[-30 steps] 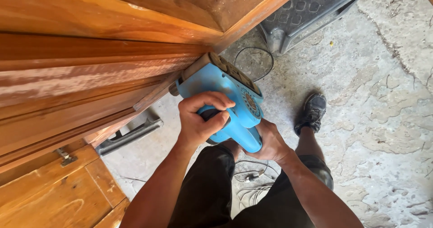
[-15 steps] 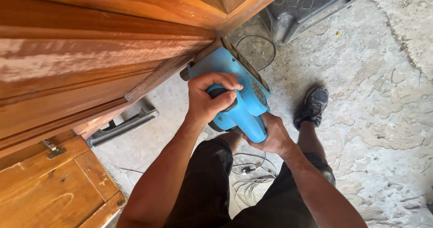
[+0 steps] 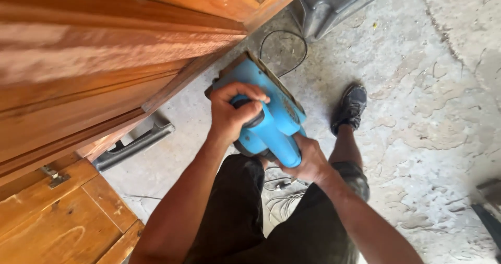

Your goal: The person uses a blue electric sander to smooth the surface of a wooden cabinet. They move the tool across the cabinet doors and frame, focusing on the edges and flat surfaces to remove the old finish.

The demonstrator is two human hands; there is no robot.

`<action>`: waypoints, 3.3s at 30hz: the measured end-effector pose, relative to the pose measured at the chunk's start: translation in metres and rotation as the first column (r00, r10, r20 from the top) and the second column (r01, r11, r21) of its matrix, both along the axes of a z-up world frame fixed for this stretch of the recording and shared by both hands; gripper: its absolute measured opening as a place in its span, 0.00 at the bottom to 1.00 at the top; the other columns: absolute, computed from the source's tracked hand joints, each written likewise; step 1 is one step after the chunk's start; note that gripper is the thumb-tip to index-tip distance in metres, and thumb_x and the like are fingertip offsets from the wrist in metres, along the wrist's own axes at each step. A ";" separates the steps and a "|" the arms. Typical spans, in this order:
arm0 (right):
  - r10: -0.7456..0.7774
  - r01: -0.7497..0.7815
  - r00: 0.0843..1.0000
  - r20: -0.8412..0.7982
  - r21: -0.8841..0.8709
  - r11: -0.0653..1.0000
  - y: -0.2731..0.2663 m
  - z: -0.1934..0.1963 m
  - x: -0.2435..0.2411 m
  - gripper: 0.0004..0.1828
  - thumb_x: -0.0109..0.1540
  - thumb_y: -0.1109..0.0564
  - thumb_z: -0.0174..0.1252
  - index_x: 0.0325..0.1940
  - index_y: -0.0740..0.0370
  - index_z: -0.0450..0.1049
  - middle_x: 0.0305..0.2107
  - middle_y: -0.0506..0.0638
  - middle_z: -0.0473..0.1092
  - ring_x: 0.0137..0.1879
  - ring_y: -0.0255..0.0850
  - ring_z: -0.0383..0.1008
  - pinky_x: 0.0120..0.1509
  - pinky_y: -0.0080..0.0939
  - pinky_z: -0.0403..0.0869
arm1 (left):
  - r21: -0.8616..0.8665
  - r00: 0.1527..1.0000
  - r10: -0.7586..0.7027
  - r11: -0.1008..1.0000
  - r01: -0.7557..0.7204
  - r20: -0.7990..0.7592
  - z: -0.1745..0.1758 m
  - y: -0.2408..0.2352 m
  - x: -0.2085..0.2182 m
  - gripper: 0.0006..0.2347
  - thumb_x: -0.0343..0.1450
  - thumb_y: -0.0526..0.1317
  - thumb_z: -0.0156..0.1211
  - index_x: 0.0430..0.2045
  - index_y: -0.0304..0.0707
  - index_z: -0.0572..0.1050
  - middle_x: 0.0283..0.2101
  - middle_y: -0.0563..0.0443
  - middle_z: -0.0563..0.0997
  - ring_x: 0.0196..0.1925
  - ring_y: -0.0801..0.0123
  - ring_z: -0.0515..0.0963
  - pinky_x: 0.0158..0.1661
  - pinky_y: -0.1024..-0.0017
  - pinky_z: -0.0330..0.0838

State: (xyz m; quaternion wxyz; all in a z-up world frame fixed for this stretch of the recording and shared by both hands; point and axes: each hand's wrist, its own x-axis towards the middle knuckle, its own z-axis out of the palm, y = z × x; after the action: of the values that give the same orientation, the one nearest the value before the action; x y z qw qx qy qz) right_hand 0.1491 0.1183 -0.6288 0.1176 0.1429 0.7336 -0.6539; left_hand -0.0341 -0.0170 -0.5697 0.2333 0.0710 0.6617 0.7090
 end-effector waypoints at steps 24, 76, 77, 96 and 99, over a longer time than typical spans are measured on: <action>-0.029 0.025 0.995 -0.091 -0.053 0.998 -0.040 0.006 -0.009 0.32 0.45 0.46 0.75 0.45 0.64 0.73 0.30 0.62 0.77 0.38 0.65 0.80 0.39 0.61 0.78 | -0.016 0.993 -0.044 0.999 0.043 -0.105 0.029 -0.031 -0.011 0.04 0.61 0.26 0.68 0.24 0.27 0.79 0.32 0.41 0.84 0.37 0.64 0.85 0.45 0.69 0.79; 0.004 -0.005 0.997 0.083 0.018 1.000 -0.151 0.031 0.004 0.34 0.42 0.44 0.75 0.45 0.62 0.72 0.30 0.62 0.77 0.41 0.63 0.79 0.41 0.60 0.76 | 0.057 0.998 0.033 0.998 -0.030 -0.049 0.029 -0.146 0.008 0.05 0.59 0.26 0.68 0.23 0.24 0.77 0.31 0.38 0.83 0.37 0.60 0.84 0.45 0.68 0.77; 0.005 -0.007 0.999 0.048 0.023 1.000 -0.152 0.032 0.002 0.35 0.42 0.43 0.75 0.45 0.62 0.72 0.30 0.63 0.77 0.40 0.65 0.79 0.41 0.61 0.77 | 0.038 0.998 0.027 0.999 -0.025 -0.057 0.031 -0.148 0.007 0.05 0.59 0.27 0.68 0.24 0.25 0.78 0.31 0.38 0.83 0.37 0.61 0.84 0.45 0.69 0.77; -0.019 0.017 0.998 -0.054 -0.047 0.999 -0.200 0.027 0.006 0.33 0.44 0.45 0.75 0.46 0.62 0.72 0.32 0.63 0.77 0.42 0.66 0.79 0.43 0.61 0.78 | -0.090 0.995 -0.027 0.996 0.018 -0.096 0.063 -0.189 0.014 0.05 0.58 0.25 0.68 0.23 0.26 0.79 0.31 0.40 0.84 0.37 0.66 0.84 0.45 0.72 0.77; 0.004 -0.006 0.999 -0.040 -0.042 0.999 -0.206 0.014 0.011 0.35 0.43 0.44 0.76 0.47 0.63 0.72 0.32 0.63 0.77 0.42 0.65 0.79 0.44 0.61 0.78 | -0.070 0.995 0.019 0.997 -0.026 -0.094 0.048 -0.193 0.016 0.05 0.58 0.26 0.67 0.23 0.26 0.79 0.31 0.40 0.84 0.37 0.66 0.84 0.45 0.71 0.78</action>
State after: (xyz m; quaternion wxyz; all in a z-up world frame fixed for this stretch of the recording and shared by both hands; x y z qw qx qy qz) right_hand 0.1601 -0.0879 -0.6147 0.1076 0.1253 0.7223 -0.6716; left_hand -0.0182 -0.2104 -0.5214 0.1965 0.0880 0.6975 0.6835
